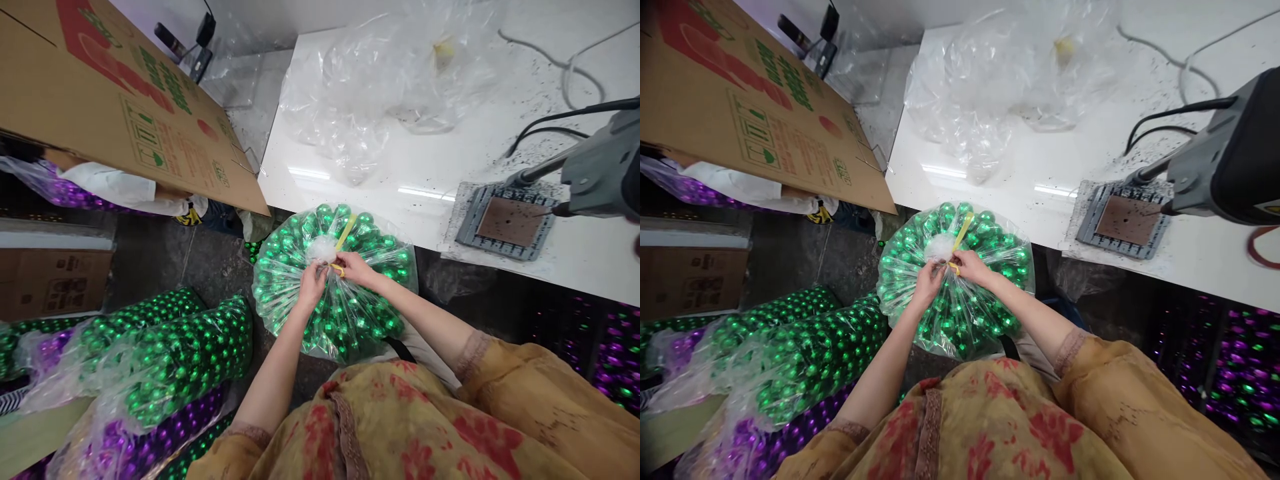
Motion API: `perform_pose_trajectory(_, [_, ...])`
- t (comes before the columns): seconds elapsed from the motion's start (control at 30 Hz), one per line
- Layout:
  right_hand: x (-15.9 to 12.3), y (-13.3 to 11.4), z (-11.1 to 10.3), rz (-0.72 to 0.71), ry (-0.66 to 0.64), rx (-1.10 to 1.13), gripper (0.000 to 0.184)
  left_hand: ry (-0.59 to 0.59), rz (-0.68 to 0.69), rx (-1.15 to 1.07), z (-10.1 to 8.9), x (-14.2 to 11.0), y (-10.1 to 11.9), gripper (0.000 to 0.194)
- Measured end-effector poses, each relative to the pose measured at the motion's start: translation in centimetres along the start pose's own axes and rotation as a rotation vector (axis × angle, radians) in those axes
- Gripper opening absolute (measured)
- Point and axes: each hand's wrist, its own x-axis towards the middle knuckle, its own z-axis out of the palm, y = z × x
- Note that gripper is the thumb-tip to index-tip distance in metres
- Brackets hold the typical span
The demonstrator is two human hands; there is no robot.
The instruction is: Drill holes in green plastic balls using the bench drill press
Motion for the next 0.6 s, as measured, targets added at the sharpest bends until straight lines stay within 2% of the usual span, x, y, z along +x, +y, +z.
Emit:
perform_pose_trajectory(0.3, [-0.9, 0.7, 1.1, -0.061, 0.107, -0.169, 0.013, -0.104, 0.083, 0.18, -0.3, -0.4, 0.1, 0.022])
perform_pose_trajectory(0.6, [-0.8, 1.9, 1.9, -0.108, 0.125, -0.245, 0.014, -0.163, 0.05, 0.258, 0.1, 1.0, 0.3, 0.024])
